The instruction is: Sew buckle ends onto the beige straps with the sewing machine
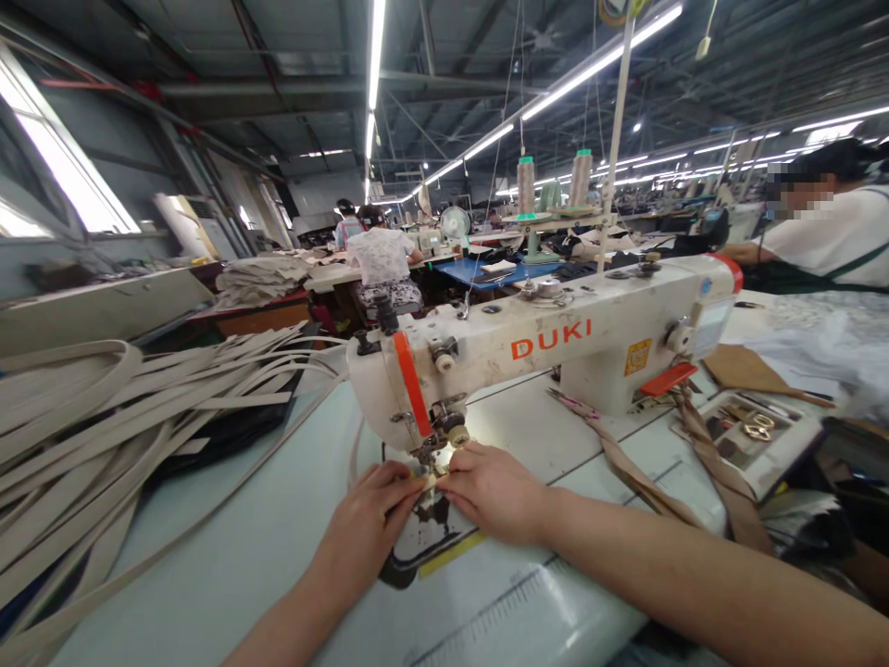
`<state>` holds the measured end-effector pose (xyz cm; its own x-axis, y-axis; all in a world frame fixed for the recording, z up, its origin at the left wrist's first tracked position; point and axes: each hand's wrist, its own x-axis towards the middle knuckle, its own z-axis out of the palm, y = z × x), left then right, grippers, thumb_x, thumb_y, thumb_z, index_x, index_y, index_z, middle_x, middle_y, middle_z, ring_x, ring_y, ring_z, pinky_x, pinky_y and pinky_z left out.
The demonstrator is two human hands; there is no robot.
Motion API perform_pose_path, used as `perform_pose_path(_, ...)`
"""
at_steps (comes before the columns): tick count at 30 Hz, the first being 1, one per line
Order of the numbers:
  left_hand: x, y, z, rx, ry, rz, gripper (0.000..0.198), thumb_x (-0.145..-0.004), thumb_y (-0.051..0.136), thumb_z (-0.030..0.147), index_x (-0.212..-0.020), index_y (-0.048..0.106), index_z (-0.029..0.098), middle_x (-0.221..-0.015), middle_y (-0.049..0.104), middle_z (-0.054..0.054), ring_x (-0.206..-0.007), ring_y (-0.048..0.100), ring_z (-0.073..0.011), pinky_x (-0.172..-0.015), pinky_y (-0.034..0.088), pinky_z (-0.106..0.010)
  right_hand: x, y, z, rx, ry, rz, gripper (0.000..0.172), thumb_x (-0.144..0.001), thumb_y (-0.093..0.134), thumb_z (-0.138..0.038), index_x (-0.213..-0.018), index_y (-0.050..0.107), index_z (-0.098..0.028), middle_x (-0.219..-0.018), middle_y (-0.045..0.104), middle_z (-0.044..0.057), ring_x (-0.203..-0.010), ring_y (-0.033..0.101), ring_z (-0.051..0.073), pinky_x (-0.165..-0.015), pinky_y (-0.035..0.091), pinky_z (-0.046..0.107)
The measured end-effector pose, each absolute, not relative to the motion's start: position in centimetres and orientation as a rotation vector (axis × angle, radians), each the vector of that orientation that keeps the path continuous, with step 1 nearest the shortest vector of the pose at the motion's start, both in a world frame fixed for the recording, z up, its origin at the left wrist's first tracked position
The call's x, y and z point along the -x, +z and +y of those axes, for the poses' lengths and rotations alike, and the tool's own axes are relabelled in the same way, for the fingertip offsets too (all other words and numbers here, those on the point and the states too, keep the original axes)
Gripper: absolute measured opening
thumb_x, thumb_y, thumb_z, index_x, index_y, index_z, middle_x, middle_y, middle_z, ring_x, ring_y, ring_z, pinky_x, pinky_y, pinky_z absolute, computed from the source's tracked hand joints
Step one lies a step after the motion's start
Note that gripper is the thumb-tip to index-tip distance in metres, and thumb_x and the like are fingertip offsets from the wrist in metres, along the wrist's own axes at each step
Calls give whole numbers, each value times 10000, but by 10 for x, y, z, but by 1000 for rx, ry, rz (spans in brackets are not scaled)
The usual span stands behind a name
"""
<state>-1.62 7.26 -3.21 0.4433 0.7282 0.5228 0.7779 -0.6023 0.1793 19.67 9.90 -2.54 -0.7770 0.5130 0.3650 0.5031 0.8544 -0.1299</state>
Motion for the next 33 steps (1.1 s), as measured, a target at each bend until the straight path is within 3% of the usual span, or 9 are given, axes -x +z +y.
perform_pose_path(33,17,-32,79,2553,-866,-1444,314,-913,441,345,-923,736,235,-864,663,-60,-804,641,-185,-733,551,-303,-198,-20,98,761,74,-2651,251,-933,424,-217,-882,662,-156,-870,642,68,-833,528,189,-780,400,303)
